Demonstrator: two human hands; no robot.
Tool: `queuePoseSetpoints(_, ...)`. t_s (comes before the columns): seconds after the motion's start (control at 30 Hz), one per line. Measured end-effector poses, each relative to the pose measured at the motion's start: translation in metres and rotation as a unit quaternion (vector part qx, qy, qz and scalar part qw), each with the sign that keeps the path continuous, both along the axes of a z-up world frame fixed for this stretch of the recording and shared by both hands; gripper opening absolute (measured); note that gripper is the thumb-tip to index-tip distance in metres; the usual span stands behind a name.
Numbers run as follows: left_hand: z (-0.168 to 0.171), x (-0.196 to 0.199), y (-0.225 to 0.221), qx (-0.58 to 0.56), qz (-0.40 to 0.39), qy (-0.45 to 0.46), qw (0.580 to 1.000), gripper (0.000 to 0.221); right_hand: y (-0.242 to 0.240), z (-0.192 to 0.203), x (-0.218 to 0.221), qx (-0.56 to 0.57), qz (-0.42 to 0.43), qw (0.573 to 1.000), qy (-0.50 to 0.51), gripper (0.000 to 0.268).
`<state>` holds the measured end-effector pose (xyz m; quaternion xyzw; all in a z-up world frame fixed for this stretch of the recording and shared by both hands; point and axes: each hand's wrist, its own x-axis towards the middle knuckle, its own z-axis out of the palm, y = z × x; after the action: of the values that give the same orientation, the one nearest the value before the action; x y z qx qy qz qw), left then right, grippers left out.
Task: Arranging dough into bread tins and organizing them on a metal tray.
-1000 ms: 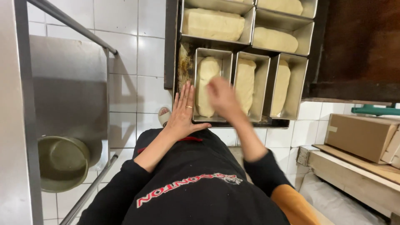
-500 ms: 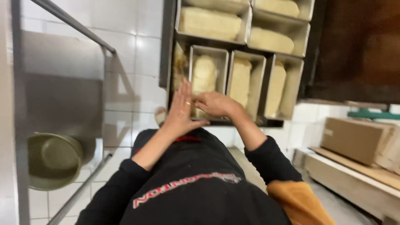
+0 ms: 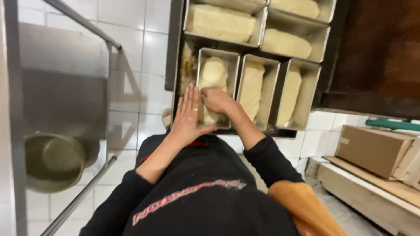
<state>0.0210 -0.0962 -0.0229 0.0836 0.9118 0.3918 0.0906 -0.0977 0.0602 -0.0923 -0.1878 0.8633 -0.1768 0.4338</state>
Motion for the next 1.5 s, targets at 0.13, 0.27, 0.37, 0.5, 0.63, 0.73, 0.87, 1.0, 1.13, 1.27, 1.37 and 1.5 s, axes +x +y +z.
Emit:
queuePoseSetpoints(0.13,0.001,0.003,0.004,0.005,0.004,-0.010,1.000,0.147,0.004,0.103,-0.015,0.017,0.054,0.998,-0.031,0.050)
queuePoseSetpoints(0.27,0.007,0.002,-0.003,0.021,0.011,-0.028,0.999,0.144,0.000,0.032,-0.030,-0.014,0.004,1.000,0.026,0.040)
queuePoseSetpoints(0.37,0.007,-0.005,0.000,0.035,0.007,-0.024,0.999,0.142,-0.006,0.060,-0.050,0.016,0.011,1.000,0.018,0.044)
queuePoseSetpoints(0.5,0.009,-0.001,0.001,0.033,0.011,-0.040,0.999,0.142,-0.013,0.115,-0.046,-0.029,-0.032,0.998,0.034,0.039)
queuePoseSetpoints(0.63,0.007,-0.006,-0.001,0.023,0.007,-0.019,1.000,0.144,-0.017,0.062,-0.068,-0.030,-0.010,0.999,0.044,0.042)
queuePoseSetpoints(0.73,0.000,0.004,0.001,0.021,0.018,-0.037,0.999,0.140,-0.017,0.088,-0.064,0.007,-0.017,0.998,0.058,0.038)
queuePoseSetpoints(0.87,-0.005,0.002,-0.006,0.048,0.018,-0.001,0.999,0.146,-0.009,0.050,-0.086,-0.001,-0.012,0.998,0.067,0.043)
queuePoseSetpoints(1.0,-0.018,0.003,-0.009,0.114,0.008,0.029,0.993,0.142,-0.004,0.113,-0.073,-0.113,-0.058,0.979,0.159,0.028)
queuePoseSetpoints(1.13,-0.030,0.002,-0.007,0.130,0.009,0.040,0.991,0.137,-0.001,0.015,-0.080,-0.041,0.010,0.985,0.167,0.037)
queuePoseSetpoints(1.27,-0.033,0.007,-0.001,0.089,0.018,0.020,0.996,0.147,-0.012,0.120,-0.058,-0.061,0.027,0.996,0.056,0.034)
queuePoseSetpoints(1.37,-0.044,0.007,-0.005,0.087,0.028,0.024,0.995,0.151,-0.028,0.083,-0.040,0.012,0.005,1.000,-0.003,0.036)
queuePoseSetpoints(1.5,-0.038,0.007,-0.010,0.097,0.030,0.011,0.995,0.156,-0.018,0.144,-0.026,-0.096,0.082,0.984,0.124,0.036)
